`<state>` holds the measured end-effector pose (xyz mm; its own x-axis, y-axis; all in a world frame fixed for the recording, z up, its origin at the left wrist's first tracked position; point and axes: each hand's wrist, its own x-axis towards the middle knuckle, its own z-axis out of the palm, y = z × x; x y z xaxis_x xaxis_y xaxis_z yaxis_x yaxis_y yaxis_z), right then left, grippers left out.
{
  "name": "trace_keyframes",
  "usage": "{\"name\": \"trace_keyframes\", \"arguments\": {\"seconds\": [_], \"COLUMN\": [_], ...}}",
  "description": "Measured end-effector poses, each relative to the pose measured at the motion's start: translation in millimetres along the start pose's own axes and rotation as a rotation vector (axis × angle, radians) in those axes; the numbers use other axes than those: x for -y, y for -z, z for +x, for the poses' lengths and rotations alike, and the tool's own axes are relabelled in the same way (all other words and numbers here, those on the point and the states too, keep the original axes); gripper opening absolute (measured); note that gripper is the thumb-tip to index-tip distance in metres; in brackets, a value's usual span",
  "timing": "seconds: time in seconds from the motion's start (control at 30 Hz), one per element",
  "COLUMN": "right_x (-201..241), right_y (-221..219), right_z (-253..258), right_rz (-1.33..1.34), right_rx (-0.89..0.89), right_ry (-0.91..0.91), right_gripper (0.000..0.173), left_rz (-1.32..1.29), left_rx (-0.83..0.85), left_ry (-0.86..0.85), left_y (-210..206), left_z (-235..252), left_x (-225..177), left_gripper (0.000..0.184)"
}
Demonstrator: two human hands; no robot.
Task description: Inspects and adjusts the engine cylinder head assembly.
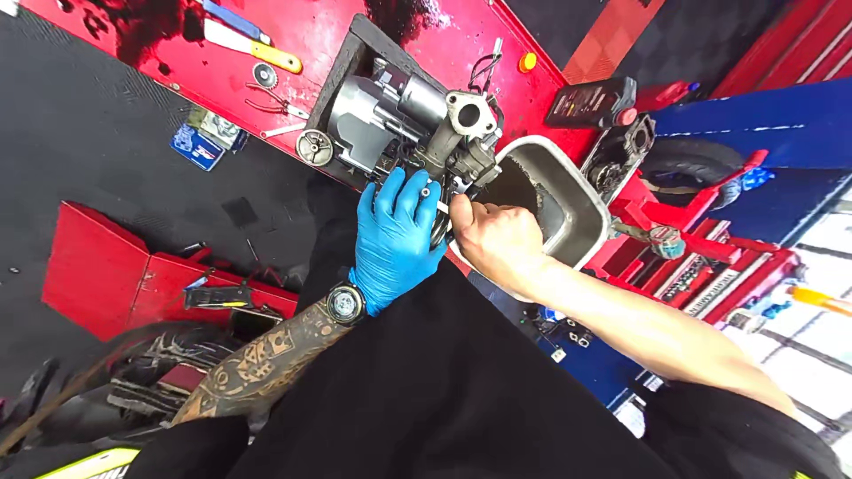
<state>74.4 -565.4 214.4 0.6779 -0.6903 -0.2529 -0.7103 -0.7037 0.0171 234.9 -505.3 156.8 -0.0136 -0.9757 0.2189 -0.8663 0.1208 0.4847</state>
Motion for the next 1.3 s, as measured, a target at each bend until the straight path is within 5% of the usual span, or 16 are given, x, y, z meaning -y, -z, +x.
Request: {"name": "trace_keyframes", "arguments": {"seconds": [0.2, 0.37, 0.5, 0.63, 0.73, 0.8, 1.0, 1.3], "right_x": [-28.7, -73.2, -86.1, -88.4, -76.1, -58.6, -2.7, -4.2], "right_y": [6.9, 27.7, 39.1, 29.0, 18.6, 10.7, -0.6, 9.0], "right_z": [11.0, 49.1, 76.6, 65.6, 37.1, 19.1, 6.4, 24.4], "right_rz": [0.033, -0.059, 0.039, 0.223, 0.434, 0.595, 1.011, 0.753], "right_rx": [0.022, 0.088, 0.242, 0.115, -0.044, -0.172, -0.389, -0.240], "right_ry": [0.197, 0.611, 0.748, 0.618, 0.342, 0.141, -0.234, -0.041], "right_gripper": [0.008, 0.010, 0.013, 0.042, 0.038, 0.031, 0.017, 0.011], "left_rz": [-0.002, 0.005, -0.012, -0.362, -0.559, -0.537, -0.318, -0.348], "left_rx": [-0.083, -0.081, -0.023, 0.006, -0.046, -0.073, 0.323, 0.294], "left_ry": [-0.076, -0.088, -0.038, 0.009, 0.109, 0.133, 0.226, 0.267], "left_y": [-7.0, -7.2, -0.3, 14.1, 30.3, 43.1, 83.7, 87.1], "left_z": [-2.4, -1.9, -1.1, -0.6, -2.5, 4.2, 36.2, 31.9], "left_x": [6.4, 7.1, 5.9, 24.1, 38.7, 43.4, 41.4, 42.1], "left_gripper": [0.057, 0.062, 0.075, 0.085, 0.043, 0.033, 0.067, 0.062]}}
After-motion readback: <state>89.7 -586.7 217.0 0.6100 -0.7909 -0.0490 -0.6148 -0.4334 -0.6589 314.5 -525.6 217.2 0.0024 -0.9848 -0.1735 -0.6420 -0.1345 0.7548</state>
